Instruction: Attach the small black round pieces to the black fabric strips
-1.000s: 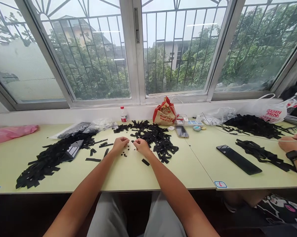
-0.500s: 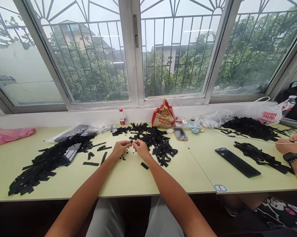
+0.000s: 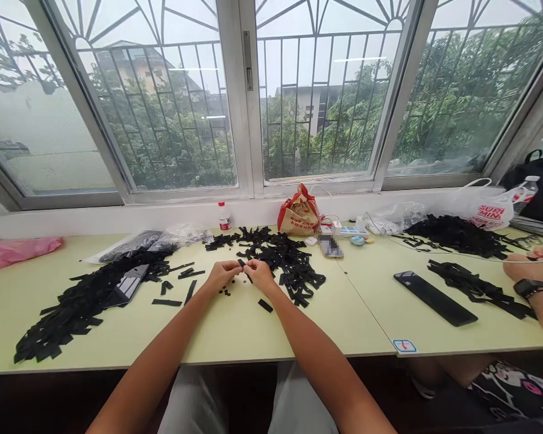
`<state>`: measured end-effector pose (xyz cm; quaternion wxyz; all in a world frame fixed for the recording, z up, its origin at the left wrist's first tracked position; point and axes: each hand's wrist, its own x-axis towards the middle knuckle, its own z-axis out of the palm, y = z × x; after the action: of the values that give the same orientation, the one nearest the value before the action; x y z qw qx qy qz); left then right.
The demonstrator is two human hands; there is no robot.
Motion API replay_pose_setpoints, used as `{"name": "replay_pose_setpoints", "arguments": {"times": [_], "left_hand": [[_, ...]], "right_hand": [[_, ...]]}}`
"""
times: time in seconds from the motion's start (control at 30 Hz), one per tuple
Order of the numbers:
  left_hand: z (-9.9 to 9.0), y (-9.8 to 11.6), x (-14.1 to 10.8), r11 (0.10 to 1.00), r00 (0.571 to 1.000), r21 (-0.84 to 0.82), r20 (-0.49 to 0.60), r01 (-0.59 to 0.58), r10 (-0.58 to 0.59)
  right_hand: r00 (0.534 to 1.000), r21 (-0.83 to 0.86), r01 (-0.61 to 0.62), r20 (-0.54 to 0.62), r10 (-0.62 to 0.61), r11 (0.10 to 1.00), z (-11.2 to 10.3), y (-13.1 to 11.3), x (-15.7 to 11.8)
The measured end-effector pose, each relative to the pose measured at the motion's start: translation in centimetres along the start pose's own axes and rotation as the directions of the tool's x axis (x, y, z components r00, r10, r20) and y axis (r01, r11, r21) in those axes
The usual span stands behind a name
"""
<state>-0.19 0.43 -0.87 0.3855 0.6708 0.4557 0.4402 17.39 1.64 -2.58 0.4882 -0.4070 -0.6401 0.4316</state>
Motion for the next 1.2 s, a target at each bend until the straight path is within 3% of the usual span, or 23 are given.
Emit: {"name": "replay_pose_setpoints", "arguments": {"times": [0.63,0.93,1.2], "left_hand": [[0.0,0.6,-0.2,1.0,1.0,-0.005,0.017,0.008,-0.008],[-0.2,-0.5,0.3,1.0,1.0,-0.011,0.008,0.017,-0.017],[-0.2,-1.1,0.3,1.0,1.0,0.001,-0.014,0.018,-0.018]], "right_hand": [[1.0,0.077,-0.026,-0.012,0.027,0.997,0.0,0.4,0.1],[0.999,0.101,0.046,0.005,-0.047,0.994,-0.1,0.2,0.0],[0.993,-0.037,0.11,-0.028,-0.111,0.993,0.2,-0.2,-0.5]]}}
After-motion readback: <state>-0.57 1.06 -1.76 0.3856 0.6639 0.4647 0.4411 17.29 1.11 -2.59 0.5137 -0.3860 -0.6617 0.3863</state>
